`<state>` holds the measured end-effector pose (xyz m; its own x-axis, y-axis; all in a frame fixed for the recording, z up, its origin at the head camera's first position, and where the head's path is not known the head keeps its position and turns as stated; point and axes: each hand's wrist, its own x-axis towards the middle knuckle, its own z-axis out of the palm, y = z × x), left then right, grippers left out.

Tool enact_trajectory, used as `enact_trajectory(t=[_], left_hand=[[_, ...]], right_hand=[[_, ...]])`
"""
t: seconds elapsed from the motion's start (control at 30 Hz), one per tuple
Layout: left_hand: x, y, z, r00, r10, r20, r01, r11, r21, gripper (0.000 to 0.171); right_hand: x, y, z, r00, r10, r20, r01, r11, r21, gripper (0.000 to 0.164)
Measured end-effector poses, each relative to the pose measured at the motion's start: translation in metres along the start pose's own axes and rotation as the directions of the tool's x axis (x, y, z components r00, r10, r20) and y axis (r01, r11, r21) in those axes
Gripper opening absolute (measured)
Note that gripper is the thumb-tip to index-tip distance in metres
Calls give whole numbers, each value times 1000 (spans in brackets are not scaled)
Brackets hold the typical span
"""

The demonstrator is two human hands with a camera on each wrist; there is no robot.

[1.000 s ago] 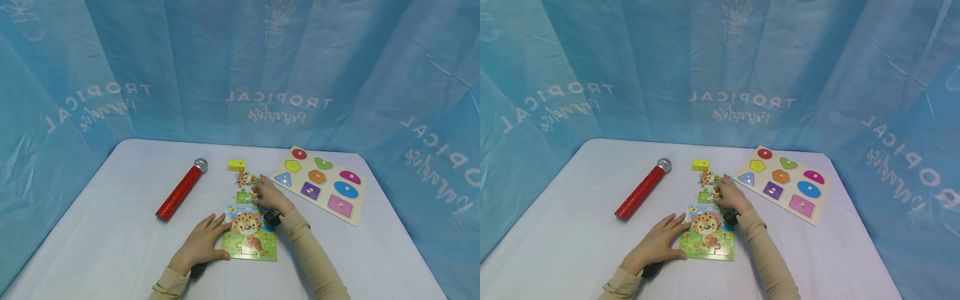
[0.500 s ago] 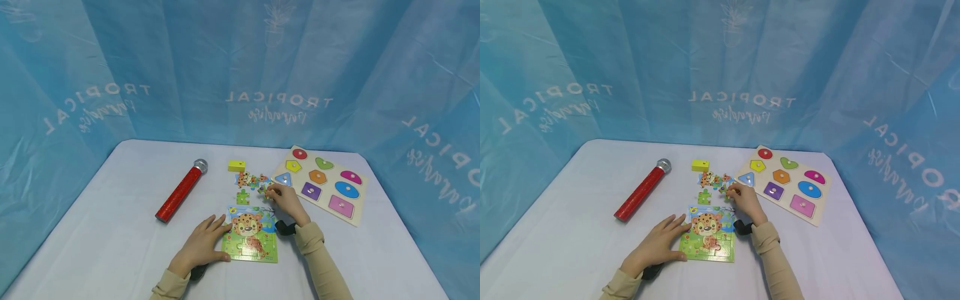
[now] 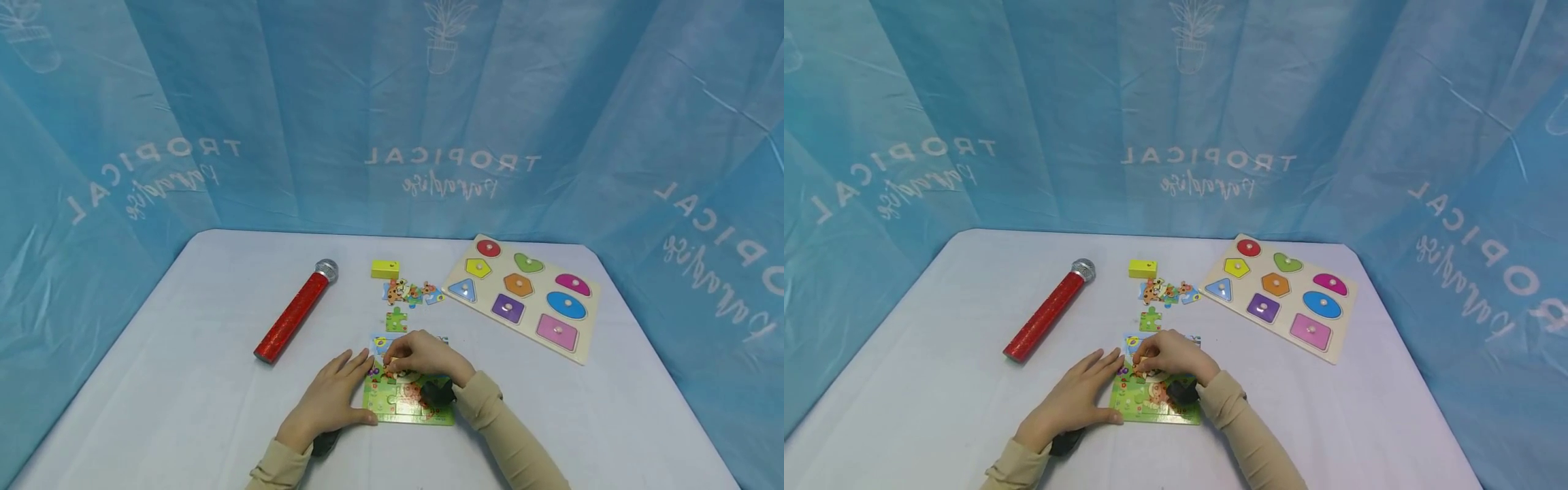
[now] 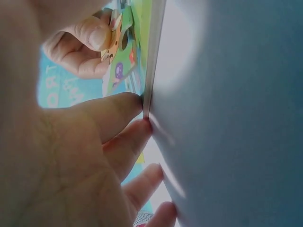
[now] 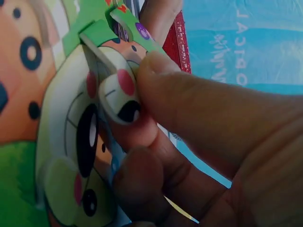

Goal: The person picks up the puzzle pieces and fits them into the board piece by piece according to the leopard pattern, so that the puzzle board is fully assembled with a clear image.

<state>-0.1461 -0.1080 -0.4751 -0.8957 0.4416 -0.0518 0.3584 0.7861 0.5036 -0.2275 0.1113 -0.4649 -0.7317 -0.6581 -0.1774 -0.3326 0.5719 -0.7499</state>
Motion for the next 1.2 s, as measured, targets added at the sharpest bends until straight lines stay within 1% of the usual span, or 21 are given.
enact_trajectory(t=[0.13, 0.23, 0.4, 0.53, 0.63, 0.77, 0.8, 0.87, 0.93, 1.0, 1.07, 1.13, 1.2], left_hand=[[0, 0, 0, 1000, -1, 10, 1, 1000, 13, 99], [0, 0, 0, 1000, 1, 11, -1, 1000, 21, 99], [-1, 0, 0, 1000, 7, 0, -7, 1000, 23, 98], [0, 0, 0, 1000, 11, -3, -11, 1000, 24, 98], [0, 1, 0, 1000, 8, -1, -8, 1000, 16, 98], [0, 1, 0, 1000, 7, -1, -7, 1000, 10, 98], [0, 0, 0, 1000, 7, 0, -7, 1000, 10, 98], [1, 0, 0, 1000, 7, 4, -7, 1000, 12, 98], [1, 0, 0, 1000, 5, 7, -5, 1000, 13, 99], [0, 0, 0, 1000, -1, 10, 1, 1000, 15, 99], [0, 1, 0, 1000, -2, 10, 2, 1000, 15, 99], [-1, 1, -1, 1000, 0, 9, 0, 1000, 17, 99], [-1, 1, -1, 1000, 0, 6, 0, 1000, 20, 99]], right_hand=[[-1, -2, 2, 1000, 10, 20, -10, 1000, -7, 9], [-1, -4, 4, 1000, 10, 7, -10, 999, -42, 10], [0, -6, 7, 998, -23, -59, 15, 991, -132, 11], [1, -6, 10, 994, -11, -109, -8, 984, -176, 19], [2, -5, 12, 993, 9, -116, -28, 986, -167, 21], [2, -2, 10, 993, 8, -115, -22, 992, -124, 21], [3, -1, 9, 992, 8, -128, -22, 994, -110, 21], [4, 2, 6, 983, 10, -181, -28, 995, -96, 22], [7, 6, 3, 971, 6, -238, -29, 995, -94, 29], [10, 10, 0, 961, -11, -275, -28, 990, -136, 36], [12, 15, -3, 962, -35, -270, -26, 976, -217, 41], [13, 20, -6, 965, -53, -258, -27, 955, -296, 40], [13, 22, -9, 958, -47, -282, -55, 938, -342, 35]])
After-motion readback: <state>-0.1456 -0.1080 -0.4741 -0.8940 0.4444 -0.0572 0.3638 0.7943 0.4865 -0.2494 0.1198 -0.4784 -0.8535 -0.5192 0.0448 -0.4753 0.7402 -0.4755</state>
